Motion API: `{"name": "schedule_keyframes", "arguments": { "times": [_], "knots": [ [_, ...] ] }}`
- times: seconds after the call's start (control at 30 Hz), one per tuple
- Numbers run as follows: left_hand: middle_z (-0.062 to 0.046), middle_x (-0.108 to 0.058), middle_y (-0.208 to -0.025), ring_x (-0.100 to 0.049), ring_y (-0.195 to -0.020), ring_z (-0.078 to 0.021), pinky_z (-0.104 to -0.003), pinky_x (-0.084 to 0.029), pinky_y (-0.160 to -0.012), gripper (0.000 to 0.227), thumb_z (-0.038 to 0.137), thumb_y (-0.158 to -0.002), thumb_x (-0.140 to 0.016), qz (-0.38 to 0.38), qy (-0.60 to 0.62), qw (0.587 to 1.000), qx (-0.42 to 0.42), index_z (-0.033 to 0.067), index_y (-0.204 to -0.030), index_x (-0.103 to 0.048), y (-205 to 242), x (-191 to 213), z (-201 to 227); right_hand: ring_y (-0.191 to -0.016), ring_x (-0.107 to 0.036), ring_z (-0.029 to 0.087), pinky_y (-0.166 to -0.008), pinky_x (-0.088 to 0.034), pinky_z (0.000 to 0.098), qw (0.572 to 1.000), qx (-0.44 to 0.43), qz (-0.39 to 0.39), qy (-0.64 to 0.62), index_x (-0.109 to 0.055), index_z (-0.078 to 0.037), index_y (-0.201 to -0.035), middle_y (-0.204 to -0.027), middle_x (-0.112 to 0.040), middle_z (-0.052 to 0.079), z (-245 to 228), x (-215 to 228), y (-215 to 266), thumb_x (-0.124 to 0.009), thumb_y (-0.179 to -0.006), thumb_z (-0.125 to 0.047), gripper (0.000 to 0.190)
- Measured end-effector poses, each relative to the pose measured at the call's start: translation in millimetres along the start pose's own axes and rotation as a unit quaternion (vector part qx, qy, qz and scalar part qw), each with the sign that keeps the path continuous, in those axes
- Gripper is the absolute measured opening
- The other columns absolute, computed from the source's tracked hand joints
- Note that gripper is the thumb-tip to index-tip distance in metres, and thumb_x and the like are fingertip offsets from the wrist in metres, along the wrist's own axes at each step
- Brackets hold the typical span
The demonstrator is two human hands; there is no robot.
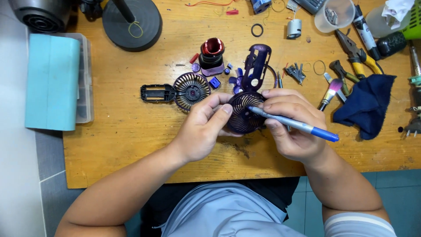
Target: Marking a plastic fan casing with a blue marker on a workbench as part of a repair or assembly process.
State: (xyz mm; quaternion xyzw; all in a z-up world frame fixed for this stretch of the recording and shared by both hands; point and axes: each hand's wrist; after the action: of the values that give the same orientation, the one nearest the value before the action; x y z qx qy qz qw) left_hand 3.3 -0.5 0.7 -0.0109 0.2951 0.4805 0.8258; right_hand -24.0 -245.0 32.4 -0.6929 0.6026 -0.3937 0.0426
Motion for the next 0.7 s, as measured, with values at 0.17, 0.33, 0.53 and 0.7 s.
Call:
{"name": "schedule_keyframes", "arguments": {
  "times": [0.17, 0.33, 0.53, 0.7],
  "knots": [
    [-0.015, -0.076, -0.119, -0.080, -0.107, -0.0237, -0.053, -0.082, -0.091, 0.029, 0.023, -0.118, -0.058, 0.018, 0.002, 1.000, 0.015, 0.0045, -0.139, -0.064, 1, 1, -6, -0.120, -0.082, 0.050, -0.115, -0.071, 0.0578, 0.998, -0.032, 0.022, -0.043, -0.073, 0.007, -0.114, -0.112, -0.078, 0.025, 6, 4, 9, -0.067, -0.113, -0.012, 0.020],
    [-0.019, -0.079, -0.132, -0.083, -0.116, -0.0313, -0.060, -0.078, -0.100, 0.030, 0.024, -0.118, -0.058, 0.025, 0.063, 0.997, 0.026, 0.0052, -0.141, -0.062, 0, 3, -1, -0.122, -0.083, 0.050, -0.114, -0.072, 0.0561, 0.996, -0.054, 0.056, -0.051, -0.069, 0.008, -0.118, -0.114, -0.076, 0.026, 1, 3, 9, -0.064, -0.116, -0.013, 0.021],
    [-0.018, -0.077, -0.125, -0.081, -0.114, -0.0324, -0.068, -0.079, -0.093, 0.034, 0.030, -0.119, -0.057, 0.033, 0.090, 0.994, 0.061, 0.0044, -0.140, -0.064, -4, 5, -3, -0.132, -0.081, 0.047, -0.125, -0.073, 0.0561, 0.984, -0.101, 0.051, -0.139, -0.065, 0.006, -0.129, -0.125, -0.074, 0.025, 1, 4, 15, -0.063, -0.119, -0.015, 0.023],
    [-0.016, -0.078, -0.132, -0.081, -0.118, -0.0315, -0.063, -0.079, -0.092, 0.048, 0.031, -0.115, -0.059, 0.045, 0.059, 0.993, 0.087, 0.0073, -0.157, -0.064, -3, 3, 2, -0.128, -0.082, 0.045, -0.123, -0.074, 0.0552, 0.980, -0.113, 0.059, -0.154, -0.063, 0.004, -0.130, -0.124, -0.072, 0.027, 2, 4, 13, -0.060, -0.122, -0.019, 0.025]
  ]
}}
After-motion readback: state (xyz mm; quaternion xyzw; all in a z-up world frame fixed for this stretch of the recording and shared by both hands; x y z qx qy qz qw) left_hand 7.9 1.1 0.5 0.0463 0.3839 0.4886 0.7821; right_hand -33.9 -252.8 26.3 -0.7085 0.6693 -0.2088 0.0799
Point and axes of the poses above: each hand's wrist, its own y-axis away from the middle knuckle, its own x-axis out of the back of the hand, z = x × y
